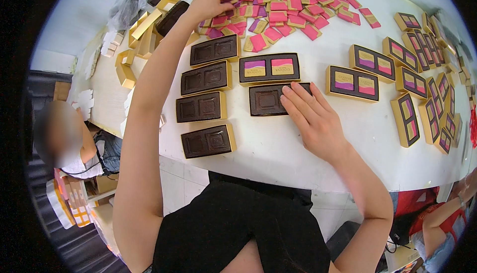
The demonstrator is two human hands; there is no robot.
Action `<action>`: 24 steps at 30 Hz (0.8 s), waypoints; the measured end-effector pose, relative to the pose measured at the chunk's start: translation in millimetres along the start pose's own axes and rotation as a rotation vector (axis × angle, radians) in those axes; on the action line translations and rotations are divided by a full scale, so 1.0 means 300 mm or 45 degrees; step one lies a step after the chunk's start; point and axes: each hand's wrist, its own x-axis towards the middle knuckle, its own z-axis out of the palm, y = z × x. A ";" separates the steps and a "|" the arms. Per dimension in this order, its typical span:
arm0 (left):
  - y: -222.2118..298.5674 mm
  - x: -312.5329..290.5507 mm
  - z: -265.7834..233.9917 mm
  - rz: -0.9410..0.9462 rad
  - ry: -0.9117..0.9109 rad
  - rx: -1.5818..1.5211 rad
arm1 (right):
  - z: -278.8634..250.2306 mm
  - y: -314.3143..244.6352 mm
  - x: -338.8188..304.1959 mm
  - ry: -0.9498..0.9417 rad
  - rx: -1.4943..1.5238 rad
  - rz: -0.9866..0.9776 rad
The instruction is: The person assembles cosmetic compact palettes by placing small colored inserts into black plastic trays and then into gold cardboard boxes. The person repeatedly picks up inserts, places them into the trays, and arranges the completed units on the table.
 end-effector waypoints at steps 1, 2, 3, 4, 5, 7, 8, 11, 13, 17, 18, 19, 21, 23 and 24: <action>0.008 0.004 -0.016 -0.032 -0.031 0.054 | -0.003 0.001 0.002 0.001 0.005 -0.002; 0.010 0.000 -0.036 -0.274 -0.033 -0.067 | -0.004 0.000 0.004 0.002 0.010 -0.004; 0.009 -0.017 -0.057 -0.377 -0.052 -0.464 | -0.003 0.000 0.004 -0.002 0.008 -0.009; -0.001 -0.037 -0.082 -0.479 -0.068 -0.856 | -0.001 0.001 0.004 -0.001 0.007 -0.019; 0.054 -0.051 -0.119 -0.569 -0.095 -1.258 | 0.002 0.004 -0.001 -0.006 0.002 -0.015; 0.143 -0.080 -0.179 -0.597 -0.114 -1.465 | 0.002 0.006 -0.004 0.007 -0.003 -0.014; 0.155 -0.101 -0.187 -0.557 -0.134 -1.584 | 0.006 0.004 -0.008 0.004 0.001 -0.010; 0.351 -0.139 -0.296 -0.596 -0.396 -1.786 | 0.014 0.016 -0.018 0.030 0.007 0.011; 0.444 -0.208 -0.350 -0.302 -0.558 -1.692 | 0.006 0.007 -0.012 0.042 0.002 -0.002; 0.611 -0.315 -0.346 -0.087 -0.753 -1.316 | 0.034 0.003 -0.031 0.172 0.062 0.010; 0.640 -0.322 -0.336 0.090 -0.579 -1.195 | 0.027 0.021 -0.020 0.216 0.032 0.004; 0.663 -0.366 -0.311 0.219 -0.453 -1.104 | 0.026 -0.010 -0.025 0.214 0.057 0.017; 0.650 -0.343 -0.301 0.542 -0.461 -0.788 | 0.009 0.001 -0.003 0.271 0.129 0.043; 0.671 -0.356 -0.279 0.722 -0.390 -0.647 | 0.013 0.003 -0.005 0.309 0.123 0.016; 0.680 -0.354 -0.278 0.719 -0.507 -0.632 | 0.014 0.000 -0.007 0.328 0.120 0.003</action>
